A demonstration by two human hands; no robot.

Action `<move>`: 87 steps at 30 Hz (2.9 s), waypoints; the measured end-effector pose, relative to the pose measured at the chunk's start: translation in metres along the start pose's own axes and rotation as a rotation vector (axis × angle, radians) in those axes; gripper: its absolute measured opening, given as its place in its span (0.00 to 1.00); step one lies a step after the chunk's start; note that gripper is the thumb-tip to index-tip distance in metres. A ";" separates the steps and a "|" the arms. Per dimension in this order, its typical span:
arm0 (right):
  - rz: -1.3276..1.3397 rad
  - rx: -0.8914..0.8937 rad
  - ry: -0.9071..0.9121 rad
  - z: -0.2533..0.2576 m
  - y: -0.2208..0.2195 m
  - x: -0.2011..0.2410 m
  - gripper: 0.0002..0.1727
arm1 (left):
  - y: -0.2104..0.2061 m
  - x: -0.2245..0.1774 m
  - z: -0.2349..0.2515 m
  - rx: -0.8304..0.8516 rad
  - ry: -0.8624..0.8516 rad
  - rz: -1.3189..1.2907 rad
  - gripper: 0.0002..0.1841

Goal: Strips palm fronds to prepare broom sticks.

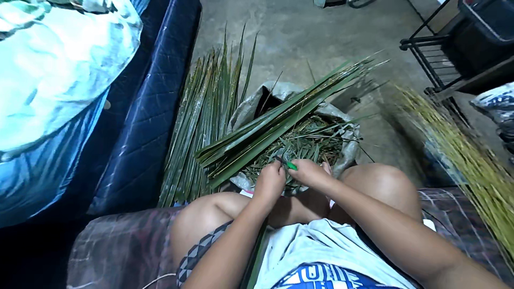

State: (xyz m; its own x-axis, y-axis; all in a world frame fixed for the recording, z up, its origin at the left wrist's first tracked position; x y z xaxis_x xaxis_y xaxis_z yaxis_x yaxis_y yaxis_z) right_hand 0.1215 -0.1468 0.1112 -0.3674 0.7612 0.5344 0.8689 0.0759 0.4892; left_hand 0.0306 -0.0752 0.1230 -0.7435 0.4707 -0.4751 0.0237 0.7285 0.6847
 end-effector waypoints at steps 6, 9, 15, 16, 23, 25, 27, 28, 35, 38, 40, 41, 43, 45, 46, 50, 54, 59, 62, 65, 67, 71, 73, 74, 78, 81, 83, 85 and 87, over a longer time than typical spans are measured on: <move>-0.083 -0.298 -0.152 0.022 0.053 -0.018 0.20 | -0.003 -0.007 -0.002 -0.009 -0.036 0.016 0.26; -0.001 -0.261 -0.135 0.023 0.057 -0.024 0.20 | -0.003 -0.005 -0.003 0.001 -0.022 0.010 0.27; 0.019 -0.030 -0.016 0.001 0.004 -0.004 0.18 | 0.001 -0.005 -0.004 -0.019 -0.020 0.064 0.22; -0.002 -0.055 -0.035 0.002 0.009 -0.006 0.19 | 0.001 -0.005 -0.005 -0.019 -0.025 0.061 0.24; 0.066 -0.272 -0.099 0.023 0.062 -0.028 0.19 | 0.002 -0.004 -0.005 -0.034 -0.052 -0.097 0.25; 0.092 -0.172 0.019 0.015 0.041 -0.015 0.18 | 0.001 0.002 -0.001 -0.034 -0.044 -0.252 0.24; 0.088 -0.079 0.122 0.002 0.016 -0.001 0.17 | 0.002 0.006 0.002 -0.052 -0.051 -0.438 0.22; 0.084 -0.046 0.149 -0.003 0.008 0.005 0.17 | 0.003 0.007 0.002 -0.065 -0.060 -0.518 0.21; 0.048 -0.275 0.008 0.016 0.056 -0.011 0.19 | 0.001 0.000 -0.003 -0.006 -0.082 -0.653 0.22; 0.106 -0.362 -0.063 0.022 0.077 -0.024 0.18 | 0.000 -0.002 -0.005 0.006 -0.087 -0.678 0.22; 0.116 -0.322 -0.014 0.016 0.070 -0.019 0.18 | 0.000 -0.001 -0.004 0.012 -0.086 -0.687 0.22; 0.112 -0.274 0.030 0.011 0.061 -0.013 0.18 | 0.000 -0.001 -0.003 0.013 -0.087 -0.698 0.22; 0.070 -0.169 0.113 0.002 0.036 -0.002 0.18 | 0.001 0.000 -0.002 0.011 -0.094 -0.727 0.21; 0.037 -0.108 0.133 -0.003 0.023 0.004 0.17 | 0.001 0.001 -0.003 0.013 -0.103 -0.731 0.19; 0.025 -0.114 0.115 -0.003 0.025 0.003 0.17 | 0.000 0.001 -0.003 0.021 -0.099 -0.735 0.20; 0.106 -0.300 -0.040 0.013 0.067 -0.022 0.19 | -0.004 -0.001 -0.005 0.054 -0.088 -0.739 0.22; 0.410 -0.330 0.048 0.027 0.077 -0.031 0.22 | -0.006 -0.003 -0.005 0.071 -0.092 -0.685 0.21; 0.562 -0.159 0.118 0.027 0.044 -0.018 0.17 | -0.024 -0.012 -0.013 0.266 -0.053 -0.494 0.30; 0.577 -0.264 0.102 0.031 0.059 -0.028 0.18 | -0.029 -0.016 -0.017 0.288 -0.057 -0.350 0.36; 0.594 -0.344 0.059 0.035 0.070 -0.040 0.23 | -0.028 -0.014 -0.020 0.248 -0.028 -0.346 0.30; 0.603 -0.273 0.000 0.030 0.062 -0.040 0.28 | -0.026 -0.009 -0.018 0.194 0.003 -0.355 0.27; 0.385 -0.038 0.076 0.001 0.033 -0.016 0.19 | -0.021 0.003 -0.012 0.103 0.040 -0.310 0.25; 0.252 0.048 0.194 -0.016 0.015 -0.003 0.20 | -0.017 0.008 -0.012 0.066 0.051 -0.291 0.25; 0.197 0.078 0.252 -0.024 0.006 0.002 0.22 | -0.014 0.010 -0.012 0.042 0.055 -0.275 0.23; 0.034 0.069 0.283 -0.045 -0.011 0.011 0.22 | 0.000 0.010 -0.018 -0.048 0.056 -0.184 0.26; -0.016 -0.001 0.240 -0.050 -0.007 0.012 0.19 | 0.005 0.008 -0.023 -0.097 0.049 -0.144 0.27; -0.077 -0.059 0.240 -0.052 -0.001 0.014 0.20 | 0.005 0.004 -0.029 -0.135 0.048 -0.133 0.26; -0.115 -0.131 0.221 -0.051 0.011 0.014 0.21 | 0.005 0.000 -0.035 -0.169 0.039 -0.122 0.22; -0.089 -0.225 0.174 -0.046 0.029 0.008 0.20 | 0.004 -0.006 -0.044 -0.183 0.028 -0.126 0.25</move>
State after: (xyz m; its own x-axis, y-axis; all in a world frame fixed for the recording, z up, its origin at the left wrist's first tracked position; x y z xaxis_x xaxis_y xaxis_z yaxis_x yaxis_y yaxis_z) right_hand 0.1286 -0.1684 0.1615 -0.5074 0.6346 0.5830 0.7421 -0.0222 0.6700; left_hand 0.0061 -0.0971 0.1531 -0.7513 0.3657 -0.5494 -0.1904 0.6770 0.7109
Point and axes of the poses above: each hand's wrist, its own z-axis towards the middle knuckle, its own y-axis out of the back of the hand, x = y × z, the point moved 8 cm from there along z, towards the middle knuckle, and after that the axes turned 10 degrees about z, right-handed, at the moved point
